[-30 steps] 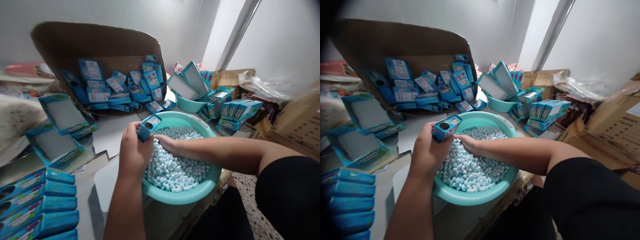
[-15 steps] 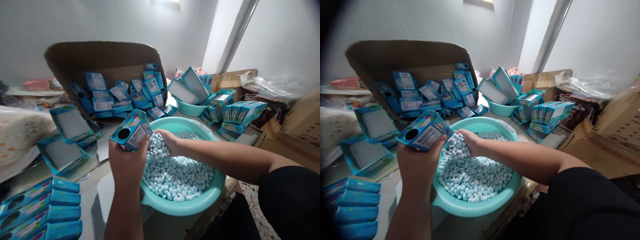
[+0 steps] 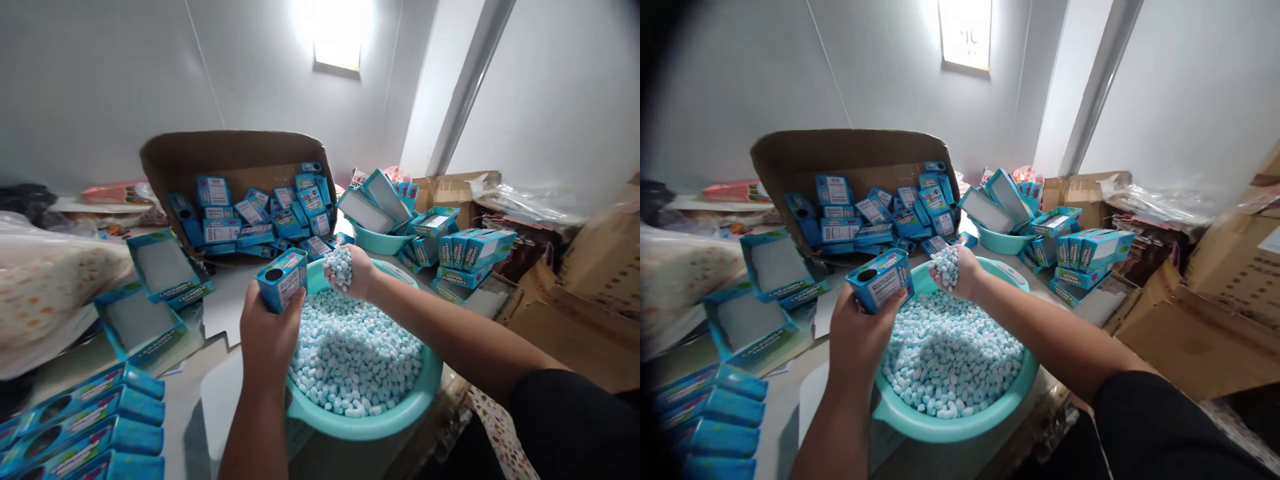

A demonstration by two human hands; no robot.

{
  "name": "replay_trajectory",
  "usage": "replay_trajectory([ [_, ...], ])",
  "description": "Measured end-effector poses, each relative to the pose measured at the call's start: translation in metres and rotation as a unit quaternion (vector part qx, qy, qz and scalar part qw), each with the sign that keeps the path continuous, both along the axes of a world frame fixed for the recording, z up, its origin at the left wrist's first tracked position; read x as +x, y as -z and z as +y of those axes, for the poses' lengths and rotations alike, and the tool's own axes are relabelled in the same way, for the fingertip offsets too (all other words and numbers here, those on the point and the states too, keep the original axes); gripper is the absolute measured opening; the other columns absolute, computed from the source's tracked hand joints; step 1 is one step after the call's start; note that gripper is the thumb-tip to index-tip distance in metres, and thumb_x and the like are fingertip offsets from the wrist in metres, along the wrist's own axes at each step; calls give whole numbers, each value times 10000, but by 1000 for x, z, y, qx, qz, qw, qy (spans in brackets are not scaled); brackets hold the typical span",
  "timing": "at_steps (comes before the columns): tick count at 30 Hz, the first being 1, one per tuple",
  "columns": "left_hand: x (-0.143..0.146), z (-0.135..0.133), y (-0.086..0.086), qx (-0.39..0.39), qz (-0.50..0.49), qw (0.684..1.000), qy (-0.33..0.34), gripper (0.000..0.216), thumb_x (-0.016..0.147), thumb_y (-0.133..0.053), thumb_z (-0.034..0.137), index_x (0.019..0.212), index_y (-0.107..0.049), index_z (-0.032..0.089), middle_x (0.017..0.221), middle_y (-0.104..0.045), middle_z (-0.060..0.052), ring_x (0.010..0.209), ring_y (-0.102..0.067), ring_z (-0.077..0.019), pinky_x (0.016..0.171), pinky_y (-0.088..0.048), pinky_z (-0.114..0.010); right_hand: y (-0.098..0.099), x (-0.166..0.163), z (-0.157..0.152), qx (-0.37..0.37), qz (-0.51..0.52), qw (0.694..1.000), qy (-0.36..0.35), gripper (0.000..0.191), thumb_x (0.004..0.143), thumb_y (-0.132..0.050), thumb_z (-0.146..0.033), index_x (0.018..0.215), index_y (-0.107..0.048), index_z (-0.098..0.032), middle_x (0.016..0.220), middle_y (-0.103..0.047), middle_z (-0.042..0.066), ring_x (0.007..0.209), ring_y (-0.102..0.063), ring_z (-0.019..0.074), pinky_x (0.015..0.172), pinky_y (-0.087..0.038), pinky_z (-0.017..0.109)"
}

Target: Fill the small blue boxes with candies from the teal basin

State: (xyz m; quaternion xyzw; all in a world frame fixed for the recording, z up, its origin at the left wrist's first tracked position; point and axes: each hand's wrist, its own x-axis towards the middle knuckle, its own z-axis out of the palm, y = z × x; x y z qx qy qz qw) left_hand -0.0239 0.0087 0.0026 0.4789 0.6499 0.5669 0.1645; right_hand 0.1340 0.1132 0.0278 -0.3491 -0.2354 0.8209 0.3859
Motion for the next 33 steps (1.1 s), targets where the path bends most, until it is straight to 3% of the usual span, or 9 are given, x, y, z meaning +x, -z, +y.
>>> replay_trajectory([
  [7, 7, -4, -4, -34, 122, 991, 46, 261, 807, -635, 344, 1047, -617, 244, 963, -702, -45, 944, -663, -246, 825, -495, -348, -44, -3, 5, 61, 83, 994, 34, 242, 909, -337, -251, 746, -502, -182, 565, -589, 29, 467, -561, 123, 390, -444, 179],
  [12, 12, -8, -8, -85, 202, 970, 106, 234, 813, -608, 318, 1038, -634, 261, 890, -718, -55, 883, -674, -263, 767, -486, -353, -67, -23, -4, 103, 173, 976, 80, 246, 908, -321, -267, 751, -493, -190, 586, -585, 17, 505, -561, 111, 423, -459, 175],
  [20, 17, -8, -10, -157, 232, 953, 112, 192, 799, -611, 378, 958, -605, 271, 807, -688, -52, 749, -648, -269, 589, -393, -321, -53, -29, -22, 101, 173, 976, 87, 253, 908, -335, -327, 729, -458, -198, 575, -583, 20, 497, -561, 121, 422, -454, 187],
  [25, 18, -8, -10, -173, 248, 944, 130, 174, 794, -615, 368, 922, -564, 261, 783, -674, -46, 738, -651, -262, 568, -371, -312, -45, -30, -24, 79, 142, 982, 95, 261, 919, -335, -320, 732, -469, -200, 563, -591, 24, 493, -564, 130, 422, -453, 192],
  [33, 20, -9, -8, -180, 271, 939, 107, 178, 796, -630, 378, 869, -509, 270, 820, -692, -43, 764, -662, -275, 553, -361, -317, -45, -33, -26, 83, 135, 983, 96, 270, 917, -332, -323, 709, -457, -203, 550, -577, 18, 487, -549, 129, 418, -419, 189],
])
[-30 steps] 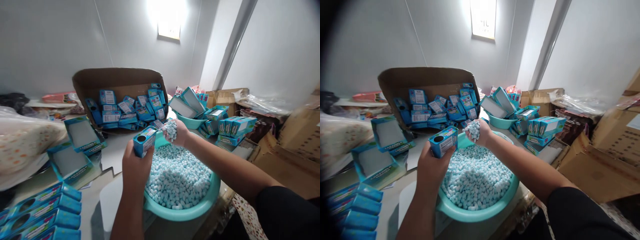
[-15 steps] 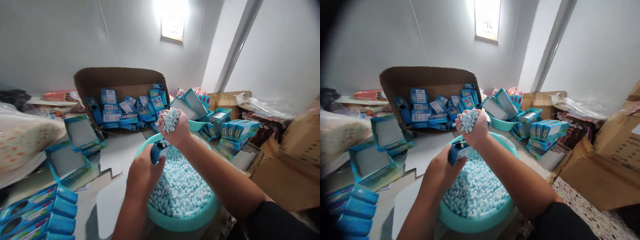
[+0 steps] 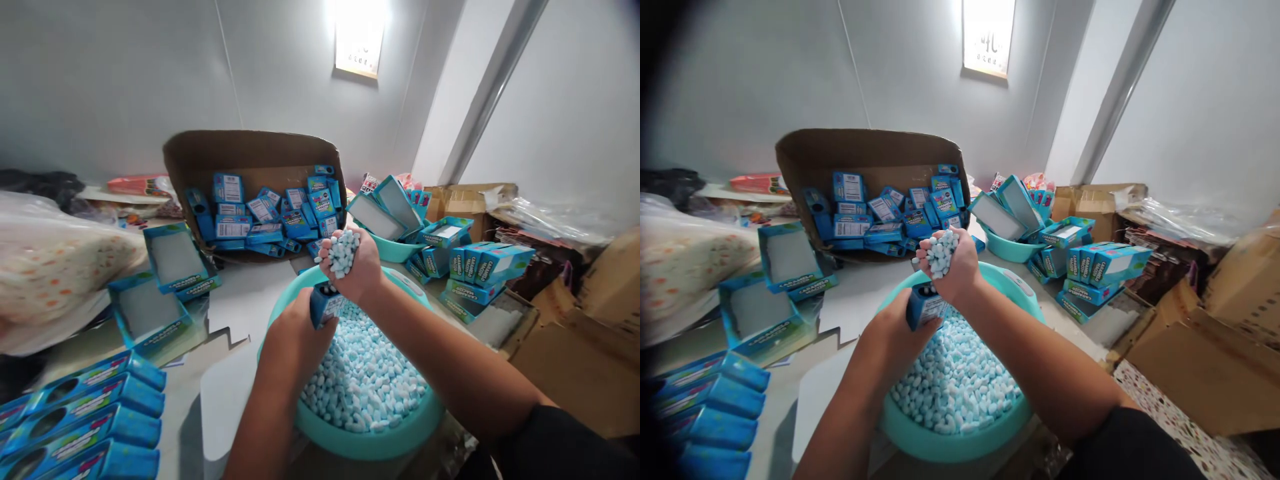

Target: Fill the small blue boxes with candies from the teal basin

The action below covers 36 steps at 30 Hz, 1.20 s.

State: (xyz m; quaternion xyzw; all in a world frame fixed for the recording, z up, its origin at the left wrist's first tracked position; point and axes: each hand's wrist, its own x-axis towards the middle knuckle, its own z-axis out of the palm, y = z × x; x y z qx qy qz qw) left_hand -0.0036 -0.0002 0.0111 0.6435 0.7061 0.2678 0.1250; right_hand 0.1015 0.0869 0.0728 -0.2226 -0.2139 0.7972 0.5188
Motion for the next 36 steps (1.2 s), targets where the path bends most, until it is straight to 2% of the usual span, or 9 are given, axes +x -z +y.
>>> replay_trajectory([
  [5, 0, 0, 0, 6, 1, 1000, -3, 188, 798, -640, 379, 870, -507, 268, 835, -700, -47, 775, -667, -278, 558, -368, -319, 0, -1, 0, 5, -18, 1000, 16, 277, 909, -339, -324, 694, -467, -203, 550, -588, 26, 483, -541, 133, 424, -413, 206],
  [9, 0, -1, 0, 6, -5, 1000, 1, 181, 804, -635, 375, 882, -512, 268, 845, -703, -50, 762, -662, -272, 552, -367, -316, 0, -2, 1, 7, -23, 999, 33, 273, 907, -350, -321, 705, -487, -200, 555, -602, 30, 497, -550, 135, 478, -456, 221],
  [17, 0, -1, 2, 1, -4, 1000, -4, 194, 802, -638, 360, 945, -546, 266, 902, -715, -66, 809, -676, -283, 576, -394, -325, 2, -3, 0, 0, -25, 999, 25, 261, 909, -367, -312, 707, -490, -201, 552, -593, 20, 507, -561, 138, 508, -483, 227],
  [24, 0, -1, 2, 12, -17, 1000, -4, 182, 801, -636, 361, 928, -544, 267, 865, -701, -53, 773, -664, -275, 556, -381, -325, 1, -2, -1, -2, -30, 999, 29, 253, 908, -387, -313, 720, -508, -195, 574, -603, 19, 529, -571, 129, 536, -492, 232],
  [36, -2, -1, 0, -12, -18, 1000, 4, 171, 808, -610, 364, 891, -497, 266, 841, -673, -36, 741, -627, -241, 563, -348, -313, 0, -1, -4, 23, -28, 999, 7, 220, 887, -419, -292, 709, -503, -193, 594, -627, 23, 538, -574, 127, 545, -488, 231],
])
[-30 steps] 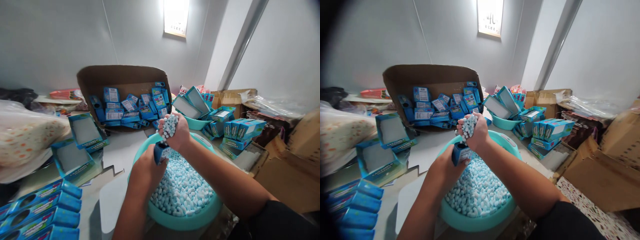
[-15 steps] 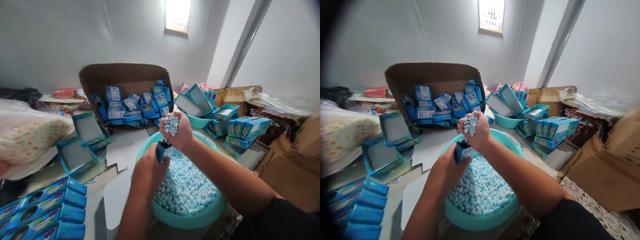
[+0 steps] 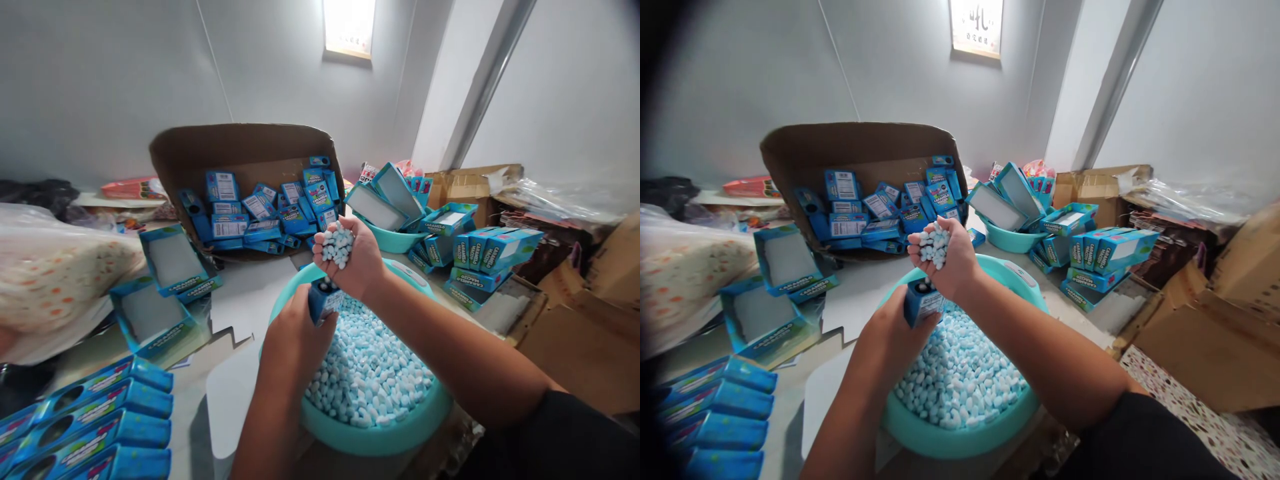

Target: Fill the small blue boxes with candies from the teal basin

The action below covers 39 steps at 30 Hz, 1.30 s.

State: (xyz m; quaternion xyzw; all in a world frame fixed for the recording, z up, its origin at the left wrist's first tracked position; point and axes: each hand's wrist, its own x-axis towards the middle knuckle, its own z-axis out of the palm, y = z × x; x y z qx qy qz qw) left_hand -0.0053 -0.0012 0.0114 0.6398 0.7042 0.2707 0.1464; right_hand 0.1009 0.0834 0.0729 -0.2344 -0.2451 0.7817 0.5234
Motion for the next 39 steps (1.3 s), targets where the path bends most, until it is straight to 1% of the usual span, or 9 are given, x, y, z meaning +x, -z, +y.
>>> replay_trajectory([
  [6, 0, 0, -1, -1, 4, 1000, 6, 176, 822, -608, 367, 900, -495, 257, 856, -674, -38, 747, -625, -229, 565, -347, -299, 0, 0, 0, 3, 0, 1000, -2, 263, 907, -406, -306, 687, -493, -193, 617, -650, 38, 550, -589, 128, 569, -499, 232],
  [12, -1, 1, 1, -9, 10, 1000, 6, 203, 828, -614, 386, 918, -485, 258, 864, -659, -22, 749, -601, -209, 572, -323, -291, 1, 0, 1, -3, 7, 1000, -4, 229, 861, -480, -320, 676, -522, -191, 636, -661, 42, 574, -599, 133, 582, -504, 240],
  [18, 0, 0, 0, -14, 13, 1000, 4, 196, 833, -614, 379, 919, -486, 258, 873, -652, -21, 773, -599, -218, 587, -329, -301, 3, -1, 1, -5, 18, 1000, -9, 235, 865, -482, -327, 689, -543, -183, 637, -639, 38, 609, -605, 131, 619, -512, 241],
  [24, 1, 0, 0, -15, 1, 1000, -2, 225, 831, -620, 378, 1001, -530, 260, 897, -659, -28, 790, -609, -226, 598, -345, -310, 3, -1, 1, 3, 30, 999, -20, 198, 865, -487, -317, 719, -529, -189, 617, -596, 20, 609, -583, 126, 670, -523, 253],
  [33, -1, 0, 1, -8, 9, 1000, -3, 239, 835, -600, 404, 1018, -535, 265, 892, -658, -37, 799, -614, -238, 606, -357, -320, 3, -2, 1, 9, 15, 1000, -16, 135, 831, -513, -286, 756, -558, -184, 662, -650, 36, 646, -619, 138, 690, -530, 268],
  [39, 0, 1, 2, -7, 10, 1000, -6, 227, 829, -610, 394, 1001, -529, 270, 920, -676, -37, 814, -624, -249, 612, -371, -328, 2, -1, 1, -3, 7, 1000, -9, 100, 818, -509, -257, 801, -571, -180, 685, -678, 42, 657, -643, 147, 693, -545, 276],
])
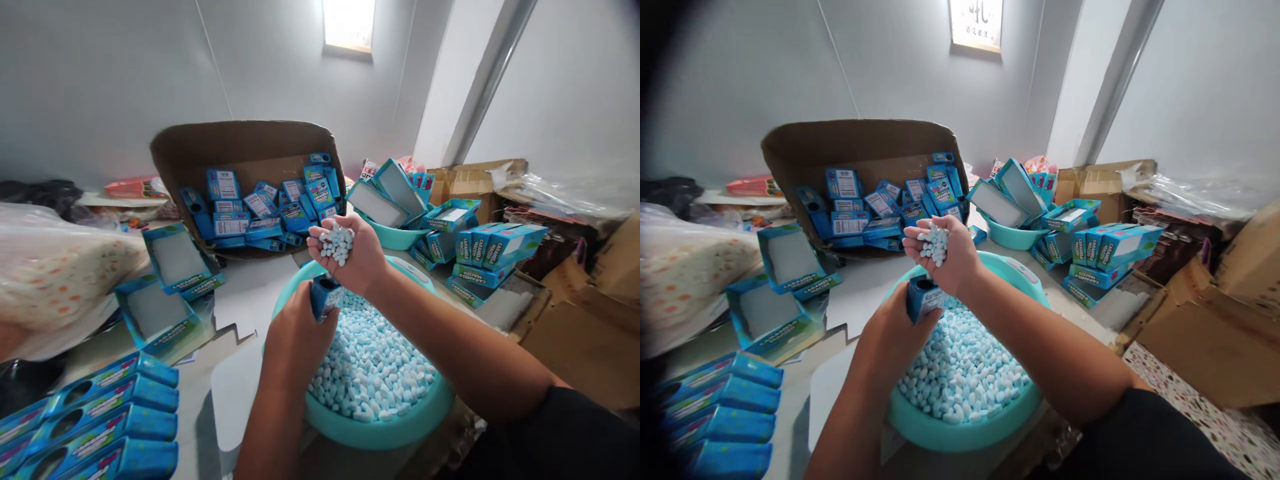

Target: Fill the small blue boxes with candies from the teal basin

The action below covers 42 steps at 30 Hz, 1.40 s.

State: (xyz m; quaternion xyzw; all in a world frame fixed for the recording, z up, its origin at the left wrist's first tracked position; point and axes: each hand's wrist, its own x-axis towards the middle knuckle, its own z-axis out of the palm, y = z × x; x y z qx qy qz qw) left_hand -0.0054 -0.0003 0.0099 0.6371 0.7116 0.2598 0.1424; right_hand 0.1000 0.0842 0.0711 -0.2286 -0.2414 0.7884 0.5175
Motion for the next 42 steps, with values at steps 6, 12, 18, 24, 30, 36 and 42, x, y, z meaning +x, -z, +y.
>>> replay_trajectory([
  [6, 1, 1, 0, 1, 13, 1000, -5, 225, 834, -613, 395, 1001, -530, 268, 912, -679, -44, 820, -635, -267, 615, -382, -340, 0, 0, 0, 1, -5, 1000, -5, 136, 804, -509, -260, 812, -611, -169, 711, -691, 51, 667, -643, 147, 691, -551, 270],
  [12, 0, -1, 0, 12, 4, 1000, -1, 249, 834, -611, 409, 1025, -536, 267, 937, -685, -53, 846, -646, -275, 616, -395, -342, -1, 1, -3, 29, -3, 999, -17, 126, 777, -547, -277, 688, -574, -191, 707, -664, 35, 675, -620, 131, 738, -537, 268],
  [18, 1, 0, -1, 11, -2, 1000, -6, 231, 825, -615, 386, 1008, -540, 266, 921, -689, -49, 825, -645, -268, 620, -405, -342, 0, 1, -2, 19, -7, 1000, -15, 151, 775, -553, -273, 646, -562, -195, 666, -639, 33, 680, -621, 136, 717, -535, 267],
  [24, 1, -1, -2, 17, -7, 1000, -2, 232, 824, -617, 388, 1010, -551, 265, 924, -701, -59, 810, -649, -267, 608, -411, -348, -1, 1, -2, 28, -5, 1000, -10, 166, 789, -559, -264, 637, -548, -198, 657, -633, 31, 665, -611, 130, 738, -540, 279],
  [30, 1, -1, -3, 1, 3, 1000, -11, 295, 829, -618, 400, 1081, -550, 263, 977, -703, -71, 847, -654, -283, 615, -401, -349, -2, 0, -3, 29, -25, 999, -5, 196, 794, -554, -289, 628, -568, -186, 660, -657, 41, 655, -632, 138, 690, -539, 269],
  [36, 2, -1, -3, 2, 8, 1000, -13, 279, 828, -619, 401, 1059, -546, 262, 938, -697, -64, 830, -654, -273, 602, -395, -338, -1, 1, -5, 62, -21, 998, -17, 245, 816, -529, -297, 602, -579, -188, 633, -639, 31, 638, -624, 127, 698, -536, 268],
  [42, 0, -1, -2, 8, 7, 1000, -5, 275, 834, -609, 411, 1058, -545, 264, 934, -700, -61, 827, -656, -272, 597, -402, -338, -1, 0, -6, 78, -46, 996, -19, 223, 796, -566, -328, 620, -596, -195, 627, -639, 27, 640, -629, 139, 682, -536, 282],
])
